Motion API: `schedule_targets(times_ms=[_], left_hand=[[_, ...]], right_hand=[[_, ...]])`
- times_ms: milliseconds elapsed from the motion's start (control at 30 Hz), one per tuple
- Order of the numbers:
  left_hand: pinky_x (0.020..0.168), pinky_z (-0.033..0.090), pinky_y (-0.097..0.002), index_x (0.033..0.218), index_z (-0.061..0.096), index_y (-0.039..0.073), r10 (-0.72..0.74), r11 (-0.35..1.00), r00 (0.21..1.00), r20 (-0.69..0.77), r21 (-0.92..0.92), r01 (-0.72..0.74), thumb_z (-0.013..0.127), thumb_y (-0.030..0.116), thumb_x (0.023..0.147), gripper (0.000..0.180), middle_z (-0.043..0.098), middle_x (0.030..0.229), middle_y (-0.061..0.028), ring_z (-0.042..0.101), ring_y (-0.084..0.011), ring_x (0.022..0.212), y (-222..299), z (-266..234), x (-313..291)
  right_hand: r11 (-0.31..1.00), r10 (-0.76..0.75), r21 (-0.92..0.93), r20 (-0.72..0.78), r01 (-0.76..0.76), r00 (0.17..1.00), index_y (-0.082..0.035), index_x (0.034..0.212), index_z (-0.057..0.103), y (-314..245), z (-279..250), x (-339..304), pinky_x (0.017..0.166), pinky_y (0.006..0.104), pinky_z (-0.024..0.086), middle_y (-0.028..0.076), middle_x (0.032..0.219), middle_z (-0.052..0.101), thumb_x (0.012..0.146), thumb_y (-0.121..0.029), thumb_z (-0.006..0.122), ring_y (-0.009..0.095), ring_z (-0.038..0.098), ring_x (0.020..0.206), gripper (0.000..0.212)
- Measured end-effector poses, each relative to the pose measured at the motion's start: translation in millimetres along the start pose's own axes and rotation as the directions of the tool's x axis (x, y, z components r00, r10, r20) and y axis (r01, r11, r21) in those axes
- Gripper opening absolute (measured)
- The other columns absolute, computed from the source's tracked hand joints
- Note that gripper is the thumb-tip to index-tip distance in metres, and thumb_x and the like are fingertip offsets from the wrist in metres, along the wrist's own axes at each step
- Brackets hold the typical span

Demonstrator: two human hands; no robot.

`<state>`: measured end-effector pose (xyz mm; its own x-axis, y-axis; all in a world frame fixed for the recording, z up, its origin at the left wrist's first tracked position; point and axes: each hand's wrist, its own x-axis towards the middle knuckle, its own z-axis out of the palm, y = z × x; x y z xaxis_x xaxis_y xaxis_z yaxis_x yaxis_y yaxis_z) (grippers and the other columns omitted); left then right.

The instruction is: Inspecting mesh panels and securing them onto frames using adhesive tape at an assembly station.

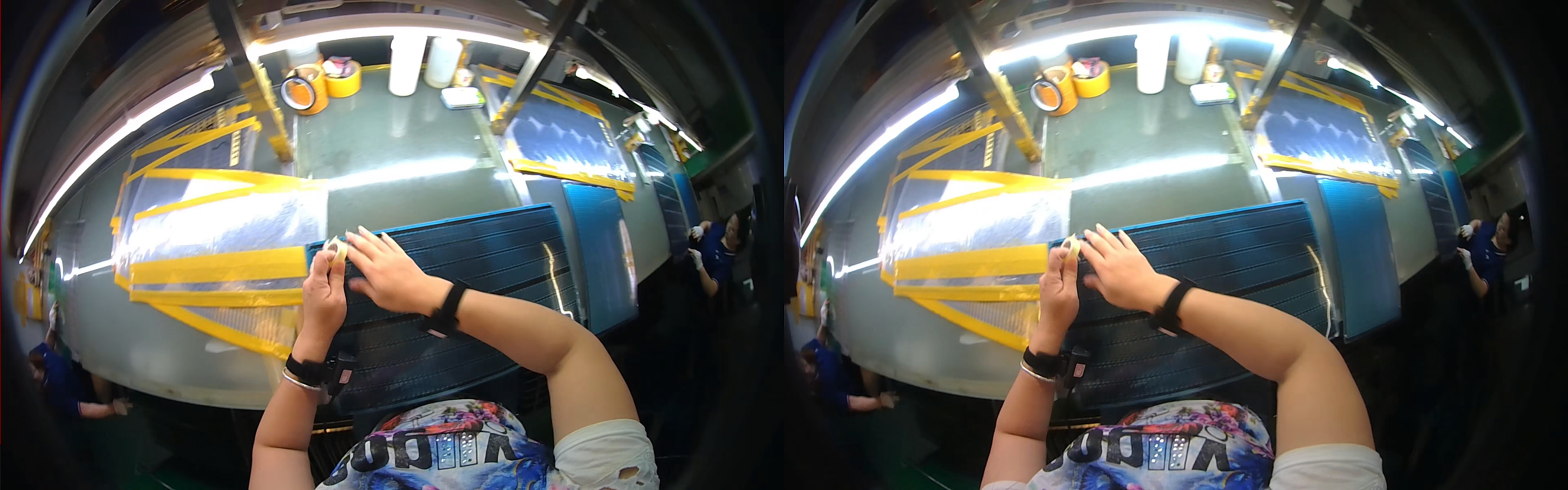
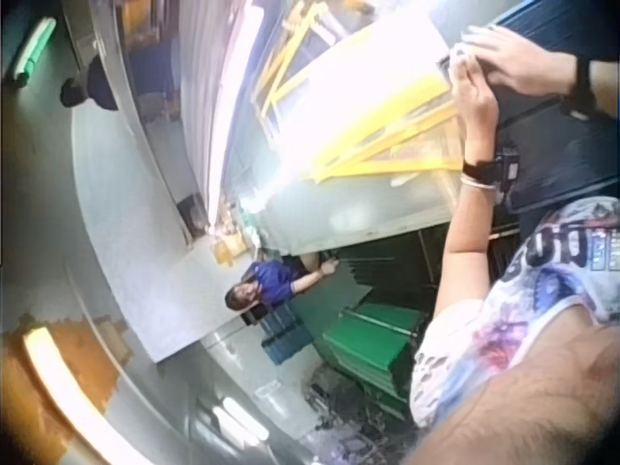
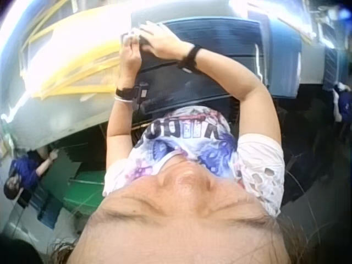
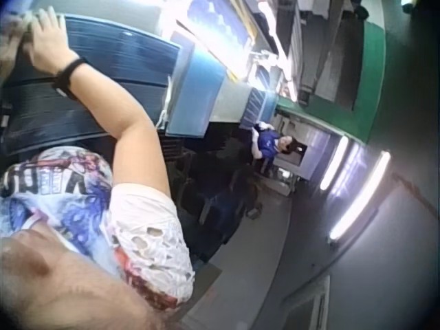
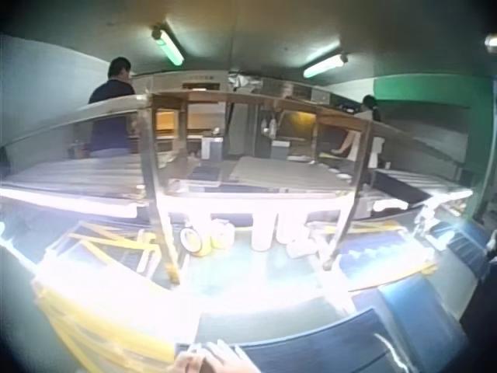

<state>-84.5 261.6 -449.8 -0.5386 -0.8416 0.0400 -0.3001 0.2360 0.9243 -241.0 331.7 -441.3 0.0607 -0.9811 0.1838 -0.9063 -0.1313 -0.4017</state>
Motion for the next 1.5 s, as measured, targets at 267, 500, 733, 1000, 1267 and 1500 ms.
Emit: schedule_targets(times_ms=[267, 500, 733, 1000, 1267, 1500], left_hand=[[0.116, 0.025, -0.0544, 0.118, 0.054, 0.004, 0.278, 0.829, 0.954, 0.110, 0.475, -0.296, 0.061, 0.013, 0.094, 0.027, 0.047, 0.149, -0.0185, 0.037, -0.0402, 0.142, -21, 13, -1], [0.117, 0.023, -0.0540, 0.115, 0.050, 0.004, 0.228, 0.783, 0.969, 0.099, 0.573, -0.243, 0.065, 0.011, 0.092, 0.028, 0.043, 0.152, -0.0187, 0.032, -0.0401, 0.145, -18, 18, -7], [0.117, 0.024, -0.0551, 0.120, 0.045, 0.000, 0.192, 0.731, 0.981, 0.007, 0.667, -0.147, 0.064, 0.015, 0.093, 0.036, 0.038, 0.153, -0.0223, 0.030, -0.0443, 0.144, -15, 23, -11], [0.117, 0.023, -0.0563, 0.135, 0.040, -0.001, 0.202, 0.696, 0.979, -0.024, 0.706, -0.126, 0.060, 0.013, 0.095, 0.047, 0.039, 0.153, -0.0221, 0.030, -0.0442, 0.143, -15, 31, -12], [0.118, 0.020, -0.0546, 0.130, 0.041, 0.001, 0.247, 0.698, 0.969, 0.006, 0.693, -0.182, 0.058, 0.011, 0.096, 0.040, 0.036, 0.155, -0.0218, 0.027, -0.0441, 0.146, -24, 32, -14], [0.120, 0.018, -0.0449, 0.140, 0.035, -0.002, 0.057, 0.809, 0.998, 0.016, 0.586, -0.056, 0.057, 0.007, 0.096, 0.050, 0.034, 0.157, -0.0206, 0.024, -0.0389, 0.148, -12, 20, -13]], right_hand=[[0.774, 0.610, -0.304, 0.129, -0.555, 0.781, -0.003, 0.155, 0.025, 165, -111, -190, 0.120, 0.0523, 0.017, 0.019, 0.163, 0.017, 0.095, -0.045, 0.057, 0.034, 0.016, 0.151, 0.079], [0.683, 0.704, -0.295, 0.019, -0.668, 0.710, 0.004, 0.151, 0.027, 206, -137, -255, 0.120, 0.0506, 0.019, 0.024, 0.160, 0.021, 0.091, -0.053, 0.061, 0.037, 0.018, 0.150, 0.090], [0.787, 0.593, -0.286, 0.105, -0.547, 0.798, 0.005, 0.146, 0.037, 215, -172, -266, 0.118, 0.0521, 0.024, 0.023, 0.156, 0.031, 0.086, -0.044, 0.071, 0.039, 0.026, 0.147, 0.085], [0.827, 0.523, -0.258, 0.027, -0.500, 0.852, 0.003, 0.147, 0.037, 228, -174, -263, 0.118, 0.0530, 0.024, 0.023, 0.157, 0.030, 0.089, -0.042, 0.067, 0.037, 0.024, 0.148, 0.080], [0.930, 0.332, -0.214, 0.137, -0.299, 0.933, 0.002, 0.148, 0.036, 208, -153, -254, 0.119, 0.0533, 0.022, 0.022, 0.159, 0.027, 0.088, -0.041, 0.066, 0.038, 0.024, 0.148, 0.080], [0.968, 0.228, 0.065, 0.186, -0.243, 0.956, 0.001, 0.147, 0.038, 195, -162, -247, 0.118, 0.0516, 0.026, 0.022, 0.157, 0.030, 0.091, -0.034, 0.066, 0.039, 0.026, 0.147, 0.072]])
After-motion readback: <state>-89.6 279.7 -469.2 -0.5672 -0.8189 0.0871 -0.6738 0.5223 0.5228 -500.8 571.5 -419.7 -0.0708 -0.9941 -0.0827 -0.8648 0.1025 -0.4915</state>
